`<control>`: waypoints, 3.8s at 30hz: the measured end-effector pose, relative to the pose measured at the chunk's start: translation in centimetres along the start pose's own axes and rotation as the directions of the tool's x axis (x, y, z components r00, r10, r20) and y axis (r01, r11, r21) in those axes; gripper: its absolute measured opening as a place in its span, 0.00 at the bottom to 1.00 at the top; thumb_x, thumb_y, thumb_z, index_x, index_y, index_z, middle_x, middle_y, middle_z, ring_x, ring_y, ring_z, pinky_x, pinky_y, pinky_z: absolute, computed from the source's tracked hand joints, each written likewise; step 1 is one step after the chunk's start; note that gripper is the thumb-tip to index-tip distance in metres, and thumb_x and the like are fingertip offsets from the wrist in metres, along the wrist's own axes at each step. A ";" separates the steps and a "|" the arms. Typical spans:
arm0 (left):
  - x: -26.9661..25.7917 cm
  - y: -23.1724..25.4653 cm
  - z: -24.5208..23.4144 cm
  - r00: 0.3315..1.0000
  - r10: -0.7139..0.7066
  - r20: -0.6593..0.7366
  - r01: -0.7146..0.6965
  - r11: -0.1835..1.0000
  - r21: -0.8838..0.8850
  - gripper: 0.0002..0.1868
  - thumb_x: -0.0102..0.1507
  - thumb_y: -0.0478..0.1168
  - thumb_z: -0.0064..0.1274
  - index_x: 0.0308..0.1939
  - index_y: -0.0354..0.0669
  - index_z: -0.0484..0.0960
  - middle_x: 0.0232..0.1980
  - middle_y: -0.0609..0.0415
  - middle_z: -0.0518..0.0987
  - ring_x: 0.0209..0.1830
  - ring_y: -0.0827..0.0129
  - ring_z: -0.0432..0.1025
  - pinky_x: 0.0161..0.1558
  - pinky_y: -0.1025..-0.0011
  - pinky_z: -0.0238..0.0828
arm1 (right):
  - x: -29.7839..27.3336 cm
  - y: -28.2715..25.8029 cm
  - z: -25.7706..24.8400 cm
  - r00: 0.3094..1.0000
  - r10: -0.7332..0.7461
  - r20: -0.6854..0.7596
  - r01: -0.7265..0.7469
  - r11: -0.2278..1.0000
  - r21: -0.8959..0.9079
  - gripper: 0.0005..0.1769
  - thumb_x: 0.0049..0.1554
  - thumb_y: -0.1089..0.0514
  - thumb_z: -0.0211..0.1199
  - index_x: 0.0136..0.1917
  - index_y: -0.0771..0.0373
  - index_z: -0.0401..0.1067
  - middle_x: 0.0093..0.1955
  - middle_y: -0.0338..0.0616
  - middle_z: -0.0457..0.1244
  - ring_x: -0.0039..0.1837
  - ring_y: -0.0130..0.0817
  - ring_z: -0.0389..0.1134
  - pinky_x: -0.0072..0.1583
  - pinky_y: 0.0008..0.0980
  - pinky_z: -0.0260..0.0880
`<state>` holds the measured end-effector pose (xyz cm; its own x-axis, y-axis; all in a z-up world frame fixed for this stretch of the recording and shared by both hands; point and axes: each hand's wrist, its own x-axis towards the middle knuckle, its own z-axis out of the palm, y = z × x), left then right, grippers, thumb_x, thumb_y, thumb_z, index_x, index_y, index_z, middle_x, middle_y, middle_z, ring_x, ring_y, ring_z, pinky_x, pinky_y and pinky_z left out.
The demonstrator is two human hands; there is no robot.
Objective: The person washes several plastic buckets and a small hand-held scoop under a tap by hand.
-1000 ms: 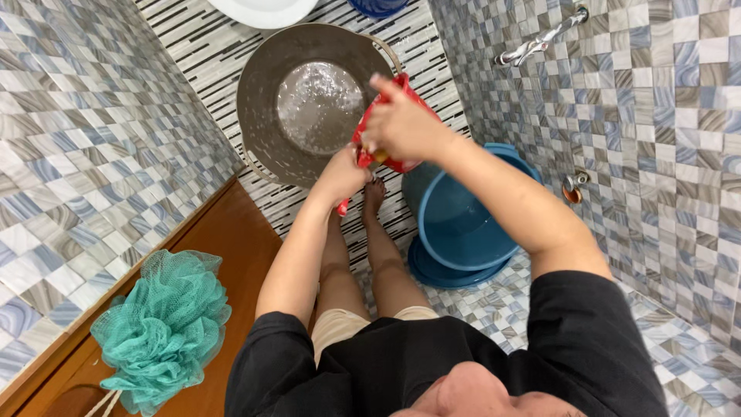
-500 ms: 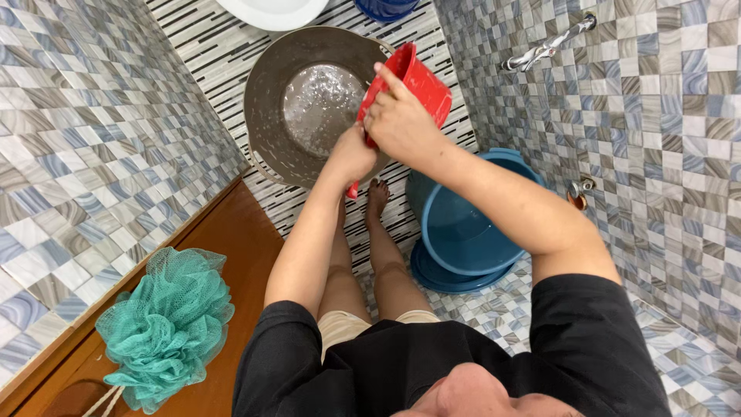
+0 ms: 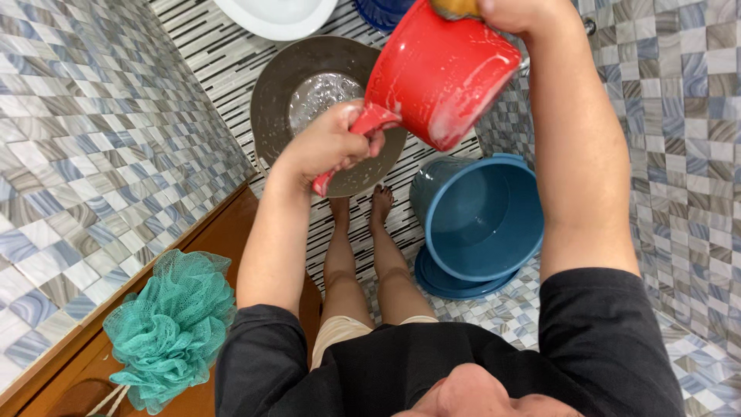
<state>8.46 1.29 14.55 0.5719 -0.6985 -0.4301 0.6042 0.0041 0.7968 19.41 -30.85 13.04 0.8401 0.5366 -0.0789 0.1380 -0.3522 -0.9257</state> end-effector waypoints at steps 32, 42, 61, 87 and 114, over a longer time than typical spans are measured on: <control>7.7 -12.0 3.0 0.551 0.729 -0.407 -0.195 0.586 0.786 0.09 0.78 0.37 0.48 0.51 0.36 0.65 0.38 0.47 0.82 0.39 0.57 0.78 0.39 0.62 0.74 | -0.6 6.3 22.3 0.492 0.269 -0.828 0.366 0.799 0.477 0.16 0.67 0.70 0.48 0.68 0.70 0.63 0.59 0.47 0.66 0.58 0.31 0.70 0.61 0.30 0.72; 6.1 -9.4 2.1 0.883 0.120 -0.455 -0.025 0.978 0.208 0.15 0.67 0.36 0.51 0.54 0.34 0.67 0.32 0.49 0.77 0.21 0.69 0.75 0.23 0.68 0.73 | -5.2 5.2 20.8 0.767 0.203 -0.609 -0.040 0.962 0.270 0.20 0.65 0.72 0.56 0.70 0.67 0.68 0.50 0.42 0.69 0.51 0.29 0.70 0.55 0.26 0.71; 5.7 -17.7 1.4 0.979 0.007 -0.205 -0.033 0.991 -0.127 0.14 0.76 0.49 0.45 0.53 0.42 0.68 0.29 0.63 0.65 0.22 0.81 0.57 0.22 0.78 0.55 | -2.3 5.7 19.6 0.973 -0.019 -0.231 0.026 0.999 0.029 0.20 0.58 0.70 0.54 0.64 0.68 0.71 0.70 0.57 0.61 0.74 0.58 0.62 0.74 0.46 0.63; 5.4 -13.3 1.5 0.905 -0.001 -0.425 0.311 0.683 0.661 0.24 0.70 0.53 0.47 0.50 0.29 0.75 0.45 0.27 0.80 0.53 0.37 0.74 0.53 0.49 0.70 | -9.9 2.3 12.4 0.870 -0.301 -0.391 0.074 0.863 -0.500 0.13 0.62 0.52 0.62 0.53 0.62 0.70 0.63 0.51 0.65 0.68 0.48 0.64 0.73 0.50 0.61; 0.6 -7.2 3.3 0.906 0.179 -0.384 0.096 0.796 0.598 0.24 0.69 0.56 0.49 0.47 0.34 0.79 0.39 0.35 0.82 0.44 0.44 0.78 0.45 0.55 0.72 | -8.4 14.1 10.3 0.817 0.135 -0.561 0.154 0.886 0.438 0.18 0.63 0.65 0.68 0.64 0.64 0.66 0.60 0.40 0.63 0.64 0.33 0.66 0.67 0.33 0.68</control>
<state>2.61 -1.48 9.96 0.8393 -0.3574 -0.4097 0.2037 -0.4919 0.8465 8.92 -32.45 -3.15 0.9990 -0.0398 0.0179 0.0221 0.1071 -0.9940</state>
